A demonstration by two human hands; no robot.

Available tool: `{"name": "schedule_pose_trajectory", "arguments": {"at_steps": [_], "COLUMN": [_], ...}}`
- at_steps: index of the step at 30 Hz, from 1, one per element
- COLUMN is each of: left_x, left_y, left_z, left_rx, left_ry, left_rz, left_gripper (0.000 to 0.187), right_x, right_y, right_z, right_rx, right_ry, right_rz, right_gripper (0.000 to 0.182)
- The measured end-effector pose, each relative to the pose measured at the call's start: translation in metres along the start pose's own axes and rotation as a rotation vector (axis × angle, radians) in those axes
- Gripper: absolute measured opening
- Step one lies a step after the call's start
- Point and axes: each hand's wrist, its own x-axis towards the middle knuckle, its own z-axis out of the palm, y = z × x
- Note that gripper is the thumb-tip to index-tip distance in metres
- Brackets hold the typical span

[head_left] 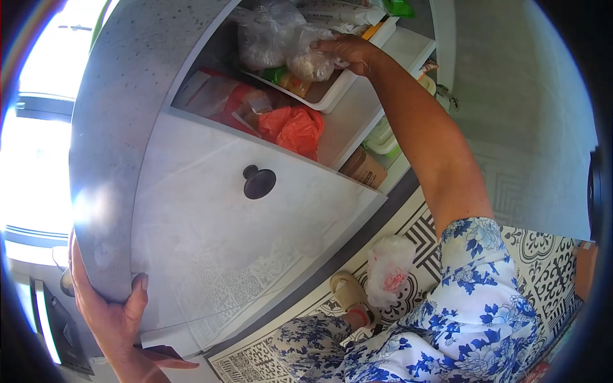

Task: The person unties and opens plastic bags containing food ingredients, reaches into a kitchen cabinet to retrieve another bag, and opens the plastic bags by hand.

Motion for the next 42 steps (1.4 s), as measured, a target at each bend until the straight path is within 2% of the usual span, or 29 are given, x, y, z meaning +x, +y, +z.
{"name": "schedule_pose_trajectory", "arguments": {"at_steps": [6,10,12,15,18,28,34,36,42], "left_x": [0.001,0.0,0.001,0.003,0.004,0.008,0.015,0.019,0.028], "left_y": [0.005,0.001,0.003,0.002,0.002,-0.001,0.001,0.001,0.009], "left_z": [0.0,0.003,0.004,0.006,0.008,0.012,0.014,0.016,0.019], "left_rx": [0.037,0.028,0.043,0.04,0.047,-0.002,-0.026,-0.034,-0.115], "left_ry": [0.018,0.03,0.032,0.034,0.03,-0.031,-0.03,-0.017,-0.004], "left_rz": [0.016,0.032,0.03,0.035,0.048,0.052,0.095,0.145,0.216], "left_gripper": [0.086,0.082,0.082,0.083,0.083,0.086,0.086,0.084,0.08], "right_x": [-0.021,-0.011,-0.018,-0.023,-0.032,-0.051,-0.107,-0.129,-0.22], "right_y": [-0.016,-0.008,-0.01,-0.01,-0.01,-0.014,-0.034,-0.032,-0.022], "right_z": [0.007,0.009,0.011,0.006,0.0,-0.027,-0.032,-0.045,-0.044], "right_rx": [0.169,0.23,0.232,0.312,0.364,0.416,0.288,0.254,0.309], "right_ry": [-0.051,-0.028,0.034,-0.053,-0.019,-0.046,0.085,-0.059,-0.12], "right_rz": [0.046,0.065,0.092,0.096,0.104,0.097,0.045,-0.041,-0.074], "right_gripper": [0.045,0.052,0.041,0.033,0.03,0.03,0.038,0.039,0.036]}}
